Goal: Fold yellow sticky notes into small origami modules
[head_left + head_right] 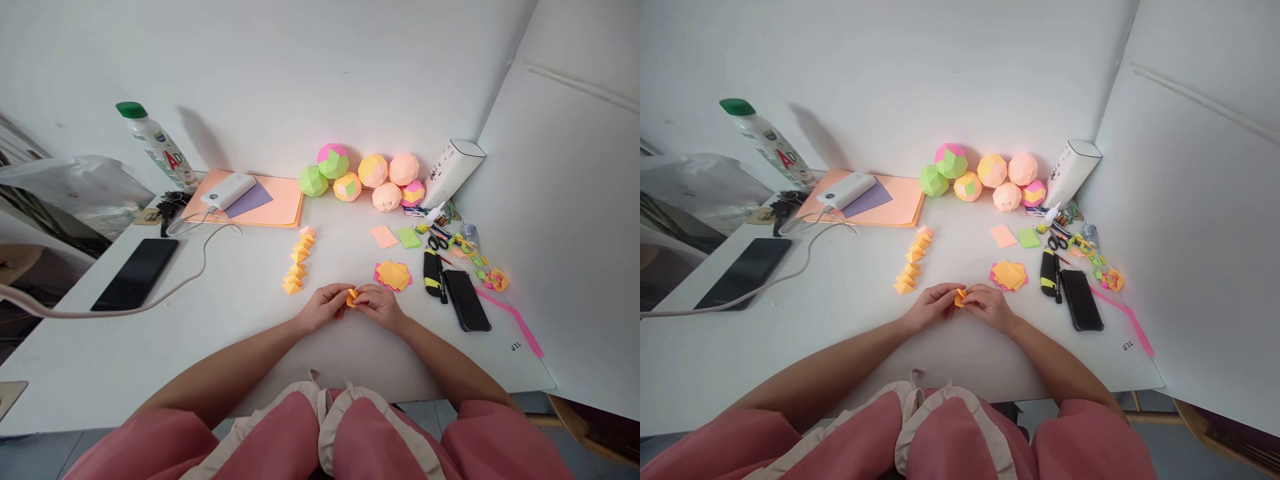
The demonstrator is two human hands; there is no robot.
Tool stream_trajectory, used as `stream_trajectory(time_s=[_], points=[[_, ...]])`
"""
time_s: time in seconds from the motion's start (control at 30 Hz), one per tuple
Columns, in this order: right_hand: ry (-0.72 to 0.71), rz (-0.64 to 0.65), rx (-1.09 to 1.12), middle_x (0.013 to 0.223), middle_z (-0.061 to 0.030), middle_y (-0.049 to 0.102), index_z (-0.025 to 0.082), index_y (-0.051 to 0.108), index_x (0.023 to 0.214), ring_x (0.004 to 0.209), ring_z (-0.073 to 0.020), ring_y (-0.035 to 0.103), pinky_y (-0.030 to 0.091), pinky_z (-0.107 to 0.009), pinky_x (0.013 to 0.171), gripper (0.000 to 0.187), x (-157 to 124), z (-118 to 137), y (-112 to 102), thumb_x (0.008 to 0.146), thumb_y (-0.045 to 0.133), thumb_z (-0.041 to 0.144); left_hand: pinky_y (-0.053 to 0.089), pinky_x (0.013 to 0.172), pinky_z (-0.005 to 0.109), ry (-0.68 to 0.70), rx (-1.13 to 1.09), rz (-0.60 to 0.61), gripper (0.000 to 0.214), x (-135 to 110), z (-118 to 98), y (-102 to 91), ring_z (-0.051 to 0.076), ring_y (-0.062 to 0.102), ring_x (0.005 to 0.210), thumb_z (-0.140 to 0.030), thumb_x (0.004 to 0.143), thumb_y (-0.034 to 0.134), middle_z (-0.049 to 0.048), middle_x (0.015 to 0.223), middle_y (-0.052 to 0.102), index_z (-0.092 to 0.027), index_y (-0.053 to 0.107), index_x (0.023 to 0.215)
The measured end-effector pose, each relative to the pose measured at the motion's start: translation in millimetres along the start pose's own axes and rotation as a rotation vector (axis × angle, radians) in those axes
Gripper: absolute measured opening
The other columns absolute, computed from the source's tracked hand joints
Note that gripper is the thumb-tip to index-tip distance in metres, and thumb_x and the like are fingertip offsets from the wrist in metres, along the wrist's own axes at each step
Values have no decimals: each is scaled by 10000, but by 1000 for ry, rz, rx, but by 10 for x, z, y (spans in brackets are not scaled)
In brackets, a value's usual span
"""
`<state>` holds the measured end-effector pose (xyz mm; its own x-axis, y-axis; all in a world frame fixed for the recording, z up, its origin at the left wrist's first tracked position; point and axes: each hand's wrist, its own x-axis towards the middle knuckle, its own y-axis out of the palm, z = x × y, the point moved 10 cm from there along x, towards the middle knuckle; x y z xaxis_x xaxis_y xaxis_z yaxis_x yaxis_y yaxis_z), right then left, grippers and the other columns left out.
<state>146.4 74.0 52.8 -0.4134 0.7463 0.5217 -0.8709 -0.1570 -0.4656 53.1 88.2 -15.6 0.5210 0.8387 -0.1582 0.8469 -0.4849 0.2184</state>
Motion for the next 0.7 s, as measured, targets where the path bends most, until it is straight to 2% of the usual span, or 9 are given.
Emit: stream_trajectory(time_s=[0.1,0.2,0.37,0.5,0.7], points=[[8,-2,-3,819,-69,632,200,651,809,670,-137,611,529,-264,556,90,-7,-33,-4,813,567,169,378,524,229,-1,25,41,432,-17,-9,43,82,455,546,-430,807,534,-2,718,543,-171,527,1152],[91,-5,65,758,-51,623,200,661,827,595,-124,592,522,-270,533,99,-14,-111,-9,817,565,182,362,519,228,17,74,79,420,-28,-50,83,83,434,548,-417,833,494,2,721,525,-171,514,1173],[393,-14,289,743,-28,614,189,643,805,558,-115,585,513,-273,522,79,-83,-342,46,790,608,259,368,531,232,57,124,117,389,-52,-131,126,91,422,559,-401,860,434,4,712,518,-177,513,1169],[598,-36,464,647,9,595,175,589,799,532,-106,577,508,-265,528,135,-179,-486,118,756,644,291,381,554,235,91,123,143,406,-77,-184,173,107,456,620,-382,846,459,26,791,569,-185,481,1201],[653,-52,572,741,30,591,216,424,951,555,-99,585,504,-257,515,324,-201,-511,168,738,659,284,378,536,228,86,124,119,434,-57,-117,160,110,468,618,-389,859,428,18,761,553,-190,425,1245]])
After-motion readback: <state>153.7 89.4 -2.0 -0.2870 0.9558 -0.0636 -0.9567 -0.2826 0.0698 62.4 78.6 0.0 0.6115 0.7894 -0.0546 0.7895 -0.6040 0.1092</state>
